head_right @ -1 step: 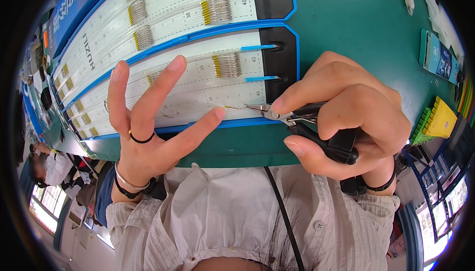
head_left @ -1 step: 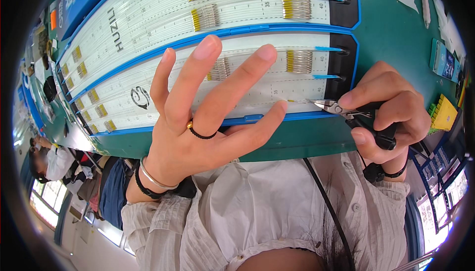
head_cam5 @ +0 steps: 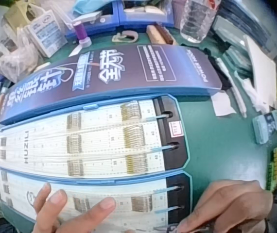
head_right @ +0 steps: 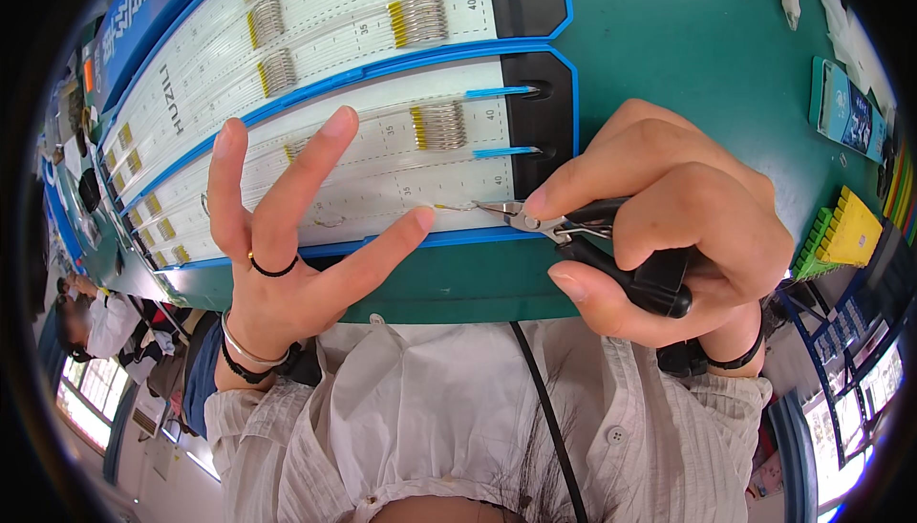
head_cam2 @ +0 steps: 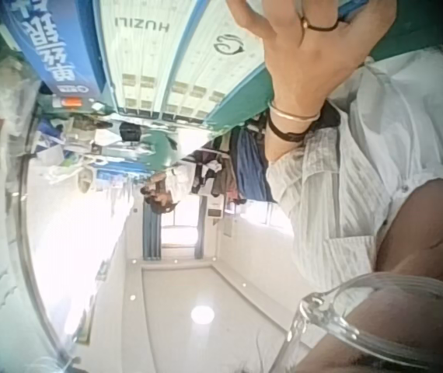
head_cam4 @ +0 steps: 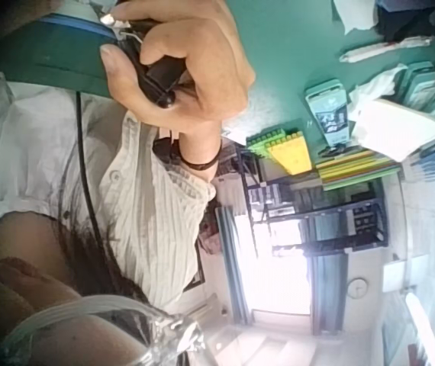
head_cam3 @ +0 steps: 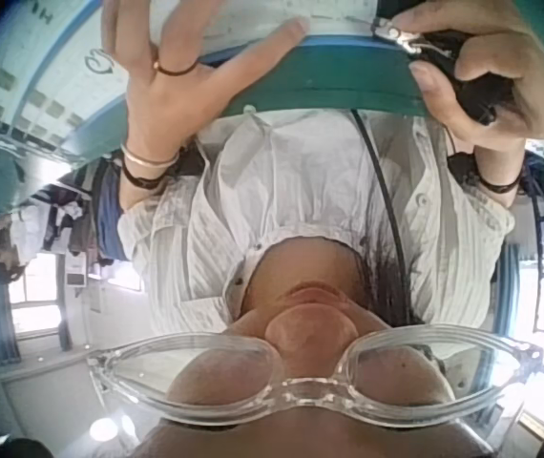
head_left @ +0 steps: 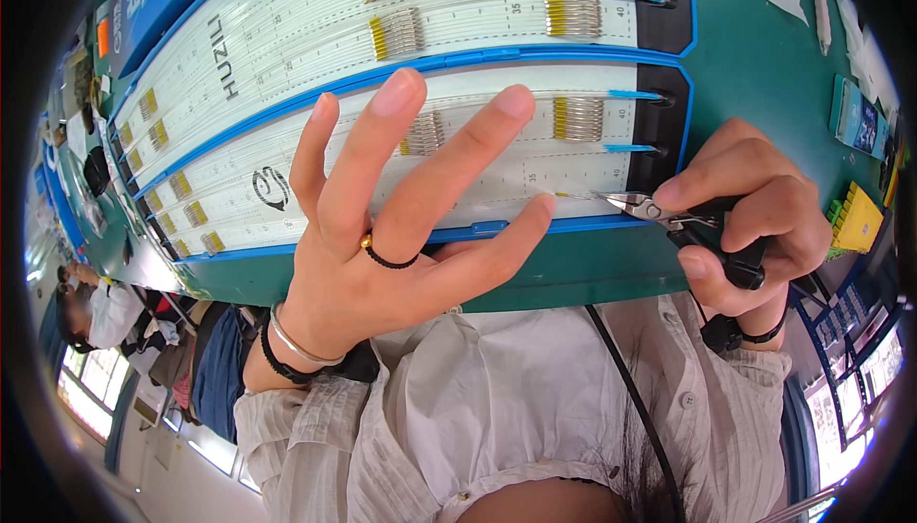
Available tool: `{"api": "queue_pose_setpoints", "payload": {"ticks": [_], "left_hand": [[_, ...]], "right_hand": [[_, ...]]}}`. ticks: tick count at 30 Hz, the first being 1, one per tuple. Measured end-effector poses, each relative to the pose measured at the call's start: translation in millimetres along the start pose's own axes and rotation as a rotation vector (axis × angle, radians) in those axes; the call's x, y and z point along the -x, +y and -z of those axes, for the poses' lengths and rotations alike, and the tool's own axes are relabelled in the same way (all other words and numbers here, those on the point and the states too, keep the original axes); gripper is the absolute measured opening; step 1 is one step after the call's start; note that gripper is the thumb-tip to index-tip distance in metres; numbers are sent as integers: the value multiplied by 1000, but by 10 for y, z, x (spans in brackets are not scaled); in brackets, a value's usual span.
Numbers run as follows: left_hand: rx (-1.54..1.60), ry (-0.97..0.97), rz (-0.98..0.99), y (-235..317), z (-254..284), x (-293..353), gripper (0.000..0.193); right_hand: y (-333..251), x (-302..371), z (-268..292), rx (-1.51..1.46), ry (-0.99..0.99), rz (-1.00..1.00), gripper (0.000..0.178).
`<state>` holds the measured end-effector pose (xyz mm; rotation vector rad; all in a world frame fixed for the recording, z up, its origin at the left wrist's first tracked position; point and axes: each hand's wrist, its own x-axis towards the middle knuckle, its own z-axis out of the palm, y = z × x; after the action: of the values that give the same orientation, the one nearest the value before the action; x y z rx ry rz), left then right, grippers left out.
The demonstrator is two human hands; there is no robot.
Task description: Using pliers to cut wires or components on multiple electronic boards held in a blue tray.
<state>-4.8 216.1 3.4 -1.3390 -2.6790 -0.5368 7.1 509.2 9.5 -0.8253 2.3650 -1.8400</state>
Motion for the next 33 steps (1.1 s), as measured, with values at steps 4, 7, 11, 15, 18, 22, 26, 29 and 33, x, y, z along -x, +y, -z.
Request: {"api": "queue_pose_setpoints", "payload": {"ticks": [4, 7, 11, 15, 18, 22, 26, 29, 33], "left_hand": [[-1, -1, 1, 1, -2, 0, 37], [2, -2, 2, 1, 2, -6, 37], [4, 4, -4, 5, 18, 4, 37], [27, -4, 3, -18, -5, -14, 37], [45, 0, 1, -18, 27, -15, 36], [53, -17, 2, -3, 86, -28, 34], [68, 23, -21, -44, 109, -36, 33], [82, -19, 24, -21, 165, -55, 33], [129, -10, 25, -20, 203, -67, 35]], "right_hand": [[-3, -6, 10, -1, -5, -11, 28], [-3, -7, 9, 0, -6, -9, 28], [-37, -4, 6, 12, -7, 2, 27], [5, -12, 4, -2, -8, -16, 27], [-28, 11, -7, -7, 15, -28, 27], [-23, -12, 24, -82, 45, -39, 27], [-60, -20, 18, -70, 55, -64, 27], [-37, -17, -14, -46, 61, -43, 26], [-91, -44, -31, -70, 99, -12, 25]]}}
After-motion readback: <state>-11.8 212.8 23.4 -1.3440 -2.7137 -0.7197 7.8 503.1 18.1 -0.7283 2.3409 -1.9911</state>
